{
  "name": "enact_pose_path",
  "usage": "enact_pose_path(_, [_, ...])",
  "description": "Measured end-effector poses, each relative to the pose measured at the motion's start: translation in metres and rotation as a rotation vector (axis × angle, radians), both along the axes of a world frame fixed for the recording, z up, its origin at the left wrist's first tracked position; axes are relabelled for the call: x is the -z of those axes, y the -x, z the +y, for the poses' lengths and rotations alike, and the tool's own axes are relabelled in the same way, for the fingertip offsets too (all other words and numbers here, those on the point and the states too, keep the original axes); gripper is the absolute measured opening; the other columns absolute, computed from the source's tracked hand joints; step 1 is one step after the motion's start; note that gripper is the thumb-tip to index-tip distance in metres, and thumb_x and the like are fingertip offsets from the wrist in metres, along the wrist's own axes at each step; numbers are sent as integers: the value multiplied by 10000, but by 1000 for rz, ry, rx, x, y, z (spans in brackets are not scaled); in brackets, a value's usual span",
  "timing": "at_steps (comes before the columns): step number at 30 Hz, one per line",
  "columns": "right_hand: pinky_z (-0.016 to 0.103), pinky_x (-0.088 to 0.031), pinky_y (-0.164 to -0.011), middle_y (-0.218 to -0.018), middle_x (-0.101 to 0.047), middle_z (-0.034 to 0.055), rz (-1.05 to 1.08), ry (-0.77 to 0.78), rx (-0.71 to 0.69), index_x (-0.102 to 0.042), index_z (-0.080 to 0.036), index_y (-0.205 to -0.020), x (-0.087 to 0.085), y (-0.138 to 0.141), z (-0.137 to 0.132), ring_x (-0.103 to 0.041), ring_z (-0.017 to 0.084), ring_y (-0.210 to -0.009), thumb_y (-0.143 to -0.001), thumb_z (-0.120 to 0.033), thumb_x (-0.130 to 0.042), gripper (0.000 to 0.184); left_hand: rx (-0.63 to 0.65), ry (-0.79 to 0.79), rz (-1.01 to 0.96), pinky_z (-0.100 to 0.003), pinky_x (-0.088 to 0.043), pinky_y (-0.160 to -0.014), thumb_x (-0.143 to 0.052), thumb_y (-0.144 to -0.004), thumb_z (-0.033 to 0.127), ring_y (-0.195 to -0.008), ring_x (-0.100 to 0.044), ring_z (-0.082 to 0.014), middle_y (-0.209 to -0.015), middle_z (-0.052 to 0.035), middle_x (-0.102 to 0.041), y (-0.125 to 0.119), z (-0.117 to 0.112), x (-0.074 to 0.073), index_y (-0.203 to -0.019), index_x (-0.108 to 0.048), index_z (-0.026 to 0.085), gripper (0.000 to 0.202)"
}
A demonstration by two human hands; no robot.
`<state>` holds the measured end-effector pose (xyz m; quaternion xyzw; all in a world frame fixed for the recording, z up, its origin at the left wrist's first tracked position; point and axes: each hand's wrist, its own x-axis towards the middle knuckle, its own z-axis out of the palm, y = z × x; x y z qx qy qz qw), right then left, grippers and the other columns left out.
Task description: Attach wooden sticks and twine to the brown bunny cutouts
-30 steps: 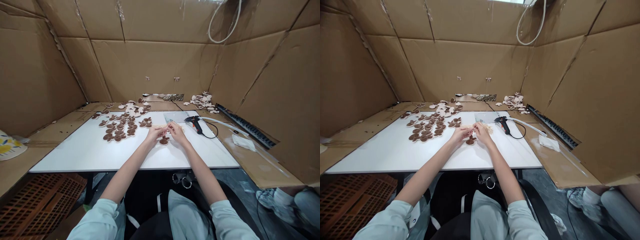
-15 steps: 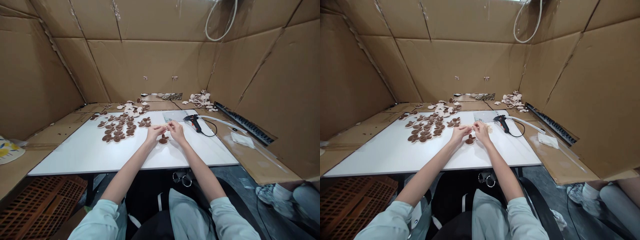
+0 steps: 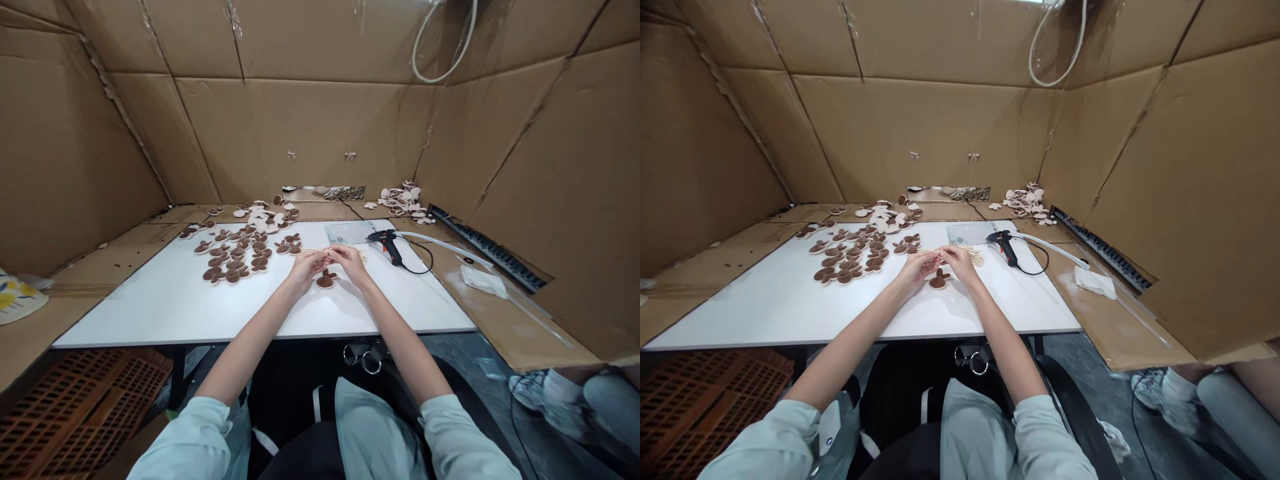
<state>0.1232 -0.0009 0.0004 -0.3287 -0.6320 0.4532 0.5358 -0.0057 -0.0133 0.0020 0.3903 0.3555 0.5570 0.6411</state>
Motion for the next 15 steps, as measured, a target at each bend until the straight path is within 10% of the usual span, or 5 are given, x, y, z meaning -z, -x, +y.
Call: enact_pose_path(15, [324, -495, -707, -824, -613, 57, -41, -131, 315, -586, -182, -594, 7, 6, 3, -576, 161, -737, -651, -296, -575, 128, -71, 63, -79, -184, -406, -535, -722, -537, 196, -500, -516, -56, -523, 10, -575, -11, -3, -1, -600, -611, 119, 149])
